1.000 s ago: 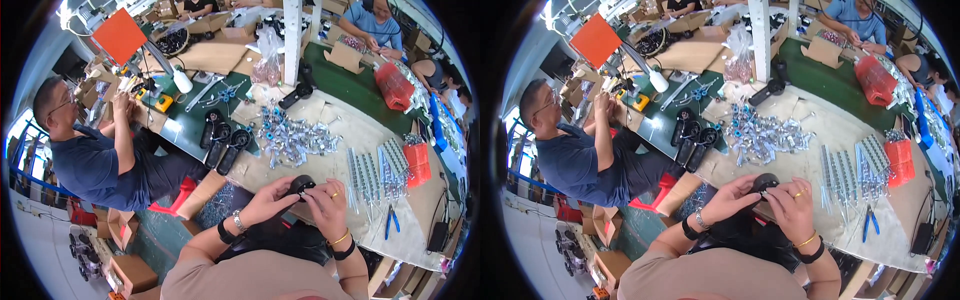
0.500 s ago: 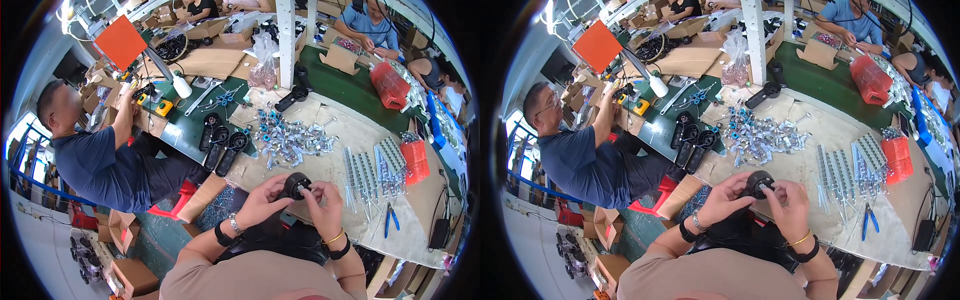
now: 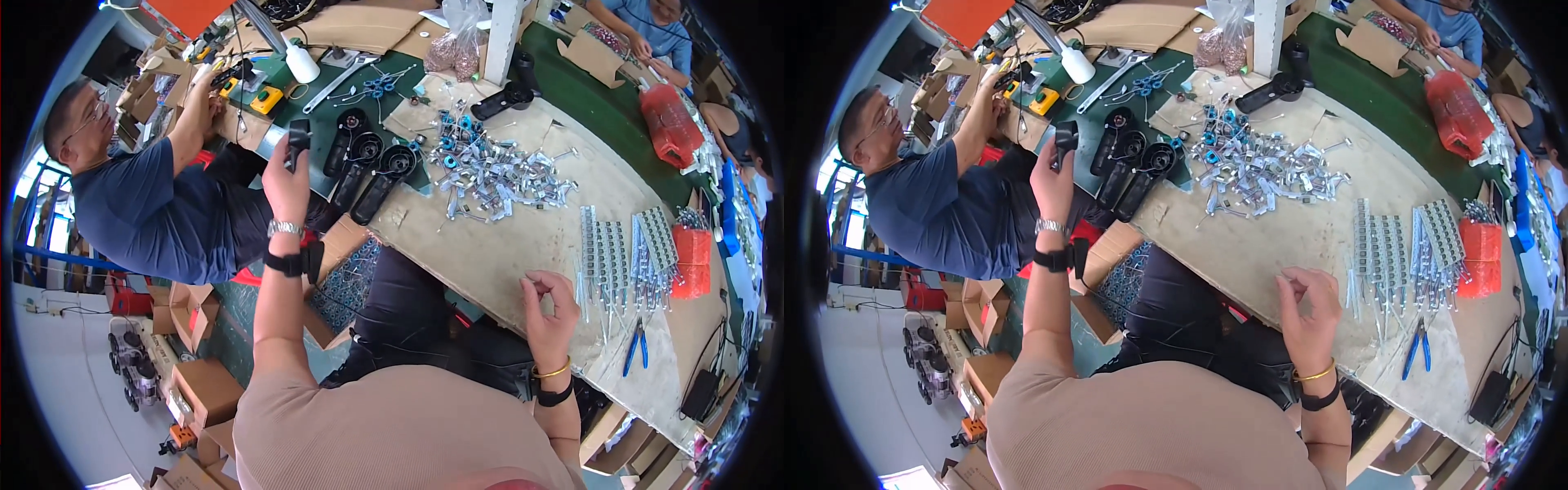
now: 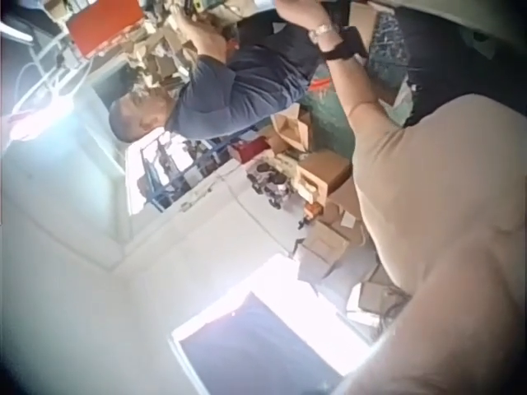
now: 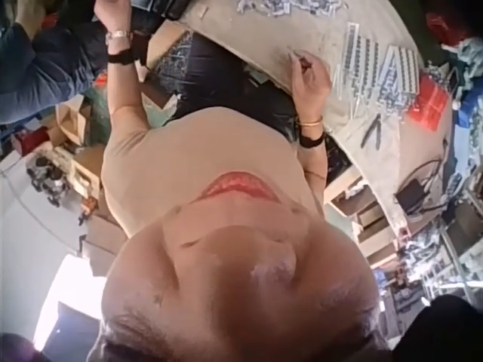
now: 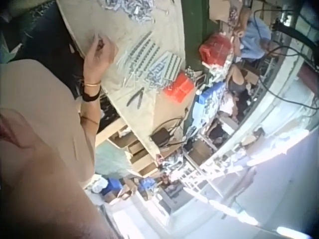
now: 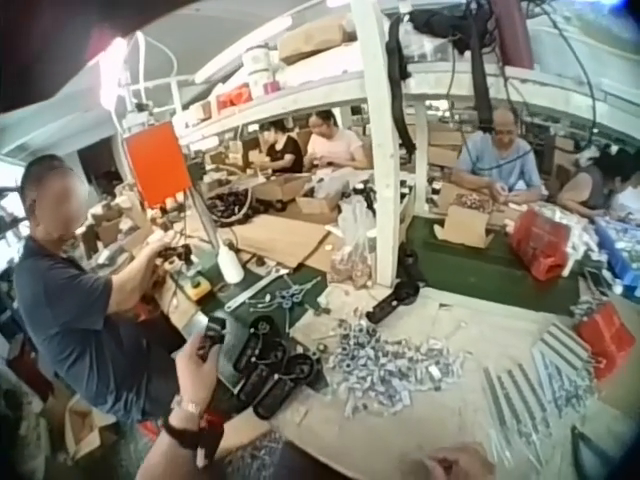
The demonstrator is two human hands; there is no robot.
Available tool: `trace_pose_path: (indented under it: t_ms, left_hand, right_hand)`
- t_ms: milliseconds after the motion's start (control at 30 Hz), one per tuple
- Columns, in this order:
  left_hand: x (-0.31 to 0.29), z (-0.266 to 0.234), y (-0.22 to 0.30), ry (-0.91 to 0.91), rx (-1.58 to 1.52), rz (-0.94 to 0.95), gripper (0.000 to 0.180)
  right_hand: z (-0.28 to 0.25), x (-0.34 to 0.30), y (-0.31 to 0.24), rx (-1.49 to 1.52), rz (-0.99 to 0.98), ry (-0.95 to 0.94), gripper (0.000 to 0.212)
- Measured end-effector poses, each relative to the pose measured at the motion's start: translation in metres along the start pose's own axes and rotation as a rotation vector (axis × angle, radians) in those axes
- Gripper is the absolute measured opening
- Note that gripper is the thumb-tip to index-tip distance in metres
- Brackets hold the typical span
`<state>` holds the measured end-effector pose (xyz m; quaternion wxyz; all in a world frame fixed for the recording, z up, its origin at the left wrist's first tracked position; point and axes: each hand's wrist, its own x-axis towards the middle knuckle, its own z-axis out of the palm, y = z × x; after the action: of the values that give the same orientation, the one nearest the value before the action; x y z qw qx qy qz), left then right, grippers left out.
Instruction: Assembling handheld electronic controllers at a manufacturing workbench.
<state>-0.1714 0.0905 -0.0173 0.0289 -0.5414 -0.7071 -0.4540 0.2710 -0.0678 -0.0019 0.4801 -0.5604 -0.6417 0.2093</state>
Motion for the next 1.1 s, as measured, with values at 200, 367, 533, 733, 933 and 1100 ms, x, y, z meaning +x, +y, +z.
trace_pose_path:
  t_ms: [200, 367, 533, 733, 933, 1100]
  left_hand:
    - [0.039, 0.053, -0.06, -0.081, 0.121, 0.223, 0.038]
    - [0.053, 0.057, -0.079, -0.129, 0.256, 0.462, 0.036]
    - [0.057, 0.056, -0.072, -0.204, 0.175, 0.397, 0.034]
    - [0.057, -0.009, -0.037, 0.025, 0.076, 0.567, 0.036]
    - [0.06, -0.106, 0.029, 0.168, 0.016, 0.591, 0.027]
    - [0.04, -0.17, 0.06, 0.372, 0.071, 0.695, 0.019]
  right_hand:
    - [-0.011, 0.0, 0.003, -0.137, -0.03, 0.002, 0.011]
    - [-0.035, 0.0, -0.001, -0.148, 0.012, 0.028, 0.009]
    - [-0.083, -0.02, -0.012, -0.298, 0.132, 0.172, 0.008]
    - [-0.159, -0.073, -0.025, -0.432, 0.273, 0.522, 0.013]
    - [-0.224, -0.096, -0.046, -0.43, 0.357, 0.796, 0.015]
    - [-0.238, -0.072, -0.043, -0.424, 0.307, 0.804, 0.015]
